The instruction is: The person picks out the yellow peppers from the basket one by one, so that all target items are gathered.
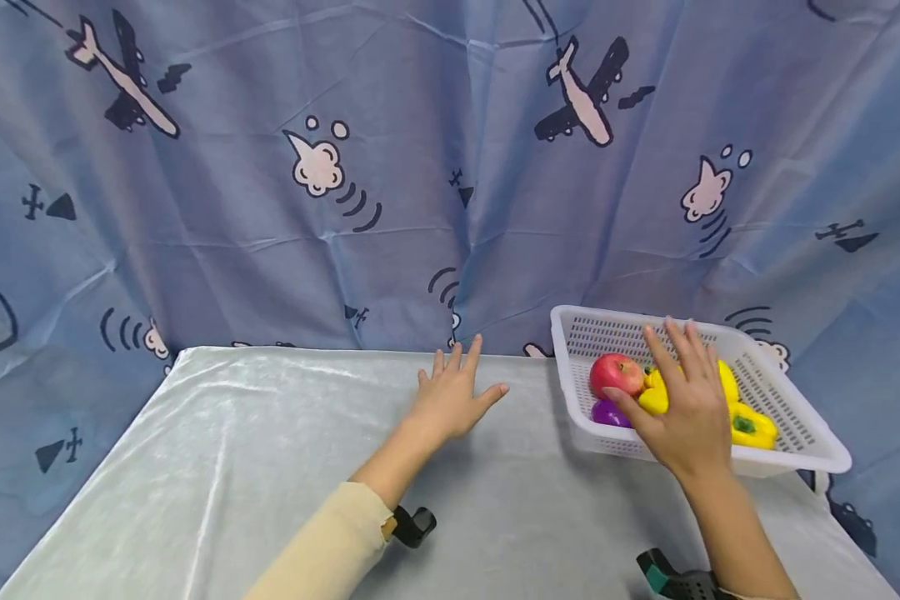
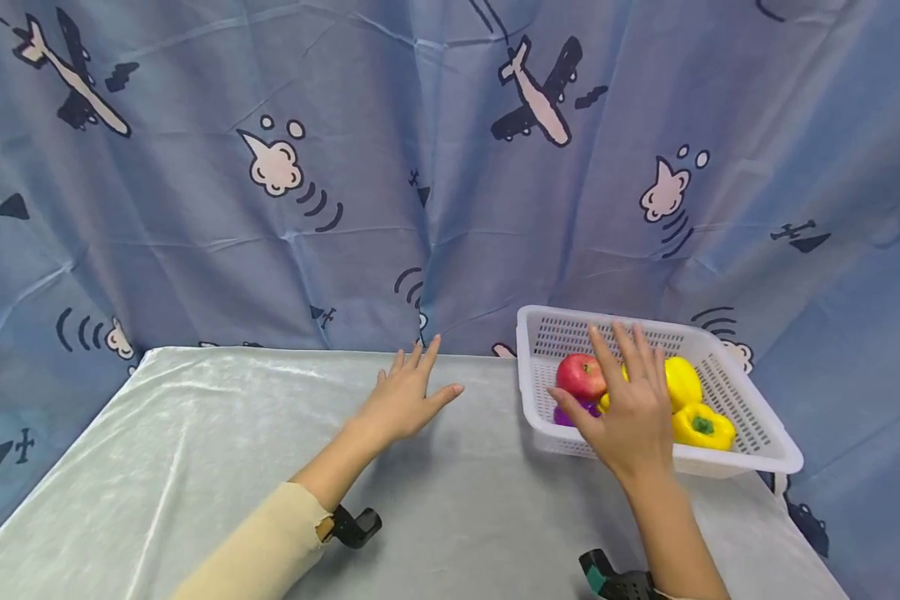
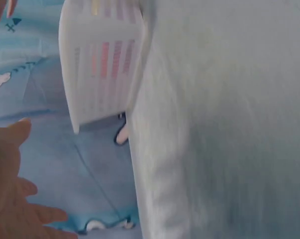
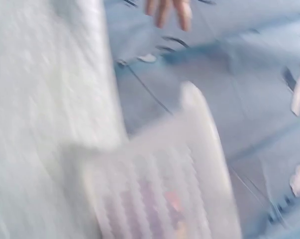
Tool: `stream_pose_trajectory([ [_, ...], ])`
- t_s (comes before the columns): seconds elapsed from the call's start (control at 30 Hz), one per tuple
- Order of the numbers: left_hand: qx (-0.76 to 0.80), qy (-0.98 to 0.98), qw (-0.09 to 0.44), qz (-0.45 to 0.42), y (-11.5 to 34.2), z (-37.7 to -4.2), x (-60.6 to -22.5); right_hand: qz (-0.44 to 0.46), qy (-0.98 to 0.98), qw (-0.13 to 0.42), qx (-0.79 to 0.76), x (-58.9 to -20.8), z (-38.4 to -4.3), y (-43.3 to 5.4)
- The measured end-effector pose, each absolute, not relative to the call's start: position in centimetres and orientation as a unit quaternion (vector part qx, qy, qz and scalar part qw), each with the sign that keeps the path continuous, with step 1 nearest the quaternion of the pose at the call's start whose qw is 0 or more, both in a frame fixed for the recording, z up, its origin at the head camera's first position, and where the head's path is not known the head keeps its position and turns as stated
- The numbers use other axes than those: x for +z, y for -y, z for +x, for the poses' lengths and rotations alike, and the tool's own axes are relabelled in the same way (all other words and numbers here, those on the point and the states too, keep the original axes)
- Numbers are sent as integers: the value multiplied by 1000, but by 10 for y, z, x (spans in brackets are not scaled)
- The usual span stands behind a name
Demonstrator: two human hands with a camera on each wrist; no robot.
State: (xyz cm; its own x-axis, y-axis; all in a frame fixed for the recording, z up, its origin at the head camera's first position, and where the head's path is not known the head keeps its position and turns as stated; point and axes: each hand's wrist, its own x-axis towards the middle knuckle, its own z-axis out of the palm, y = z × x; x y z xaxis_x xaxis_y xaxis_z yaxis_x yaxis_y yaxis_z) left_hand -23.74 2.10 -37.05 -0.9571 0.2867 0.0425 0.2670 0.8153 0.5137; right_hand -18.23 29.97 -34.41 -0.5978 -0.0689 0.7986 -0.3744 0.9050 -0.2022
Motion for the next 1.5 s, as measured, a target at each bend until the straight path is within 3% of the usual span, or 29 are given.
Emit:
stream_pose_trajectory([
  [0.23, 325, -934, 10, 150, -55, -236, -373, 42, 833, 501, 231, -351, -162, -352],
  [0.37, 345, -924, 2, 162, -74, -234, -369, 20, 819, 515, 253, -356, -164, -375],
  [0.87, 421, -895, -5, 147, -134, -227, -396, -164, 841, 406, 318, -378, -151, -450],
  [1.2, 523, -843, 15, 125, -143, -236, -412, -232, 821, 382, 355, -406, -155, -468],
  [1.5, 627, -759, 24, 174, -150, -241, -413, -285, 777, 342, 445, -423, -160, -478],
])
